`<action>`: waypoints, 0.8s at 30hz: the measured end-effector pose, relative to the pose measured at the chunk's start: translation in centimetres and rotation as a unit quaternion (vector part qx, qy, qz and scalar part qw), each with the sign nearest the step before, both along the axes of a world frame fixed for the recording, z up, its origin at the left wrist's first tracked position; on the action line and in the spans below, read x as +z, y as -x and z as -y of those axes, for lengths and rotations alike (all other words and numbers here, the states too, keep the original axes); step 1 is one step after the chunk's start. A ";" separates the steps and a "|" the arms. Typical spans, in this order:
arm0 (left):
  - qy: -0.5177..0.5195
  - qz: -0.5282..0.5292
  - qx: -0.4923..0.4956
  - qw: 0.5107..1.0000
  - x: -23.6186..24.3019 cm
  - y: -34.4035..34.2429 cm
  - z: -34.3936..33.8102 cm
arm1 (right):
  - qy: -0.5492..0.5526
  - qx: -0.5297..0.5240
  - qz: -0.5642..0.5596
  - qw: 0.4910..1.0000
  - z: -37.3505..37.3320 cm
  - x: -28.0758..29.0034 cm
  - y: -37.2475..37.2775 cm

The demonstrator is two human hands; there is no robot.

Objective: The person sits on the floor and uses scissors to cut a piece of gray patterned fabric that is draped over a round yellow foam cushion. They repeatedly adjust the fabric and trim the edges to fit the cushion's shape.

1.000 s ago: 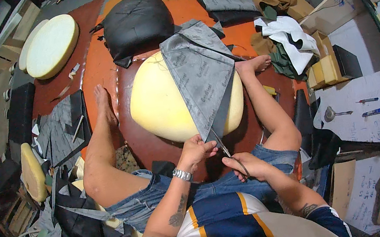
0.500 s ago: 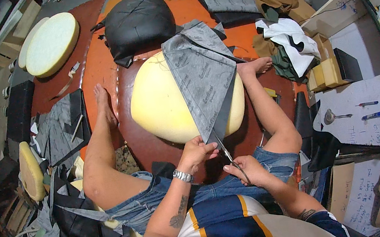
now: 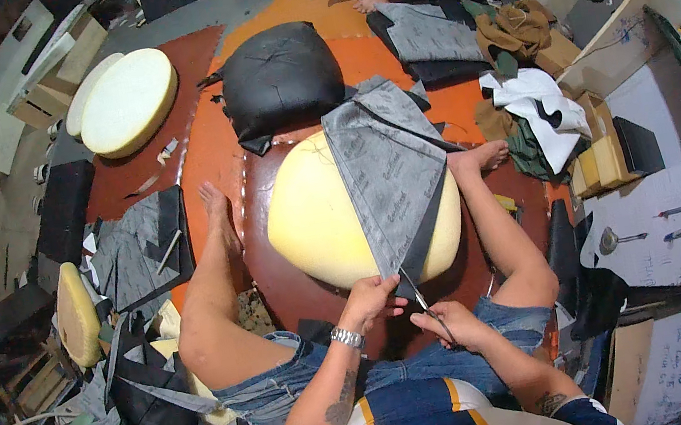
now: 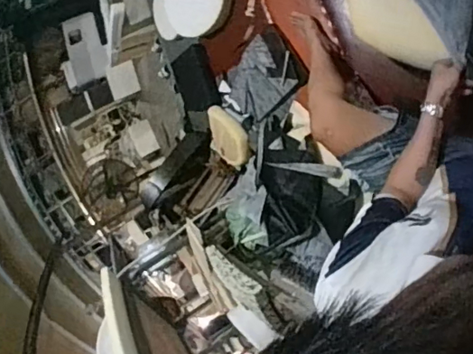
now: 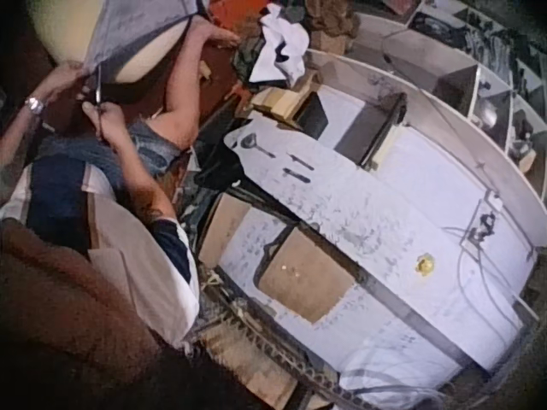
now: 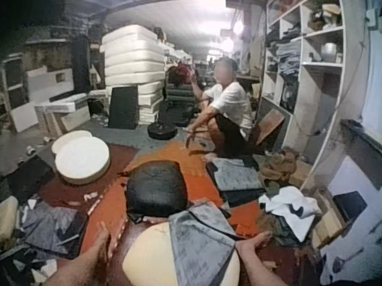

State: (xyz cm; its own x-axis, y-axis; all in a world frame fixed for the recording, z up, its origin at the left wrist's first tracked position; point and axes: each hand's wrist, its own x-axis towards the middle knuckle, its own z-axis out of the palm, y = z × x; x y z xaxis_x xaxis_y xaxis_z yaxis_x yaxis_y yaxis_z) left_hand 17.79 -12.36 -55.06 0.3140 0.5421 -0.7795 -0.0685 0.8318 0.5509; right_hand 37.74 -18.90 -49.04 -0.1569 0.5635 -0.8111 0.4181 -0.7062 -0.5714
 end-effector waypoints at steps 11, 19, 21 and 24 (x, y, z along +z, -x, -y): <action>0.019 0.005 -0.009 1.000 0.2 -0.2 -0.3 | 0.048 -0.019 -0.074 0.996 1.4 0.7 -1.4; 0.006 0.009 -0.023 1.000 0.3 0.0 -0.2 | 0.029 -0.014 -0.057 0.998 -1.3 0.3 -0.1; 0.006 0.011 -0.025 1.000 0.4 0.0 -0.3 | 0.022 -0.005 -0.058 0.998 -1.7 0.3 0.0; 0.007 0.012 -0.028 1.000 0.4 0.0 -0.3 | 0.027 0.000 -0.065 0.997 -1.8 0.4 0.0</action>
State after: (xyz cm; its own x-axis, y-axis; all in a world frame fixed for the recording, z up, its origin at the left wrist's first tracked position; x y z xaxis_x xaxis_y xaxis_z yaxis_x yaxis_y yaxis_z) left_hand 17.77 -12.07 -54.69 0.3617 0.5120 -0.7791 -0.0350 0.8426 0.5374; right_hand 37.73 -17.07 -48.61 -0.2627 0.5191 -0.8133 0.3420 -0.7381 -0.5816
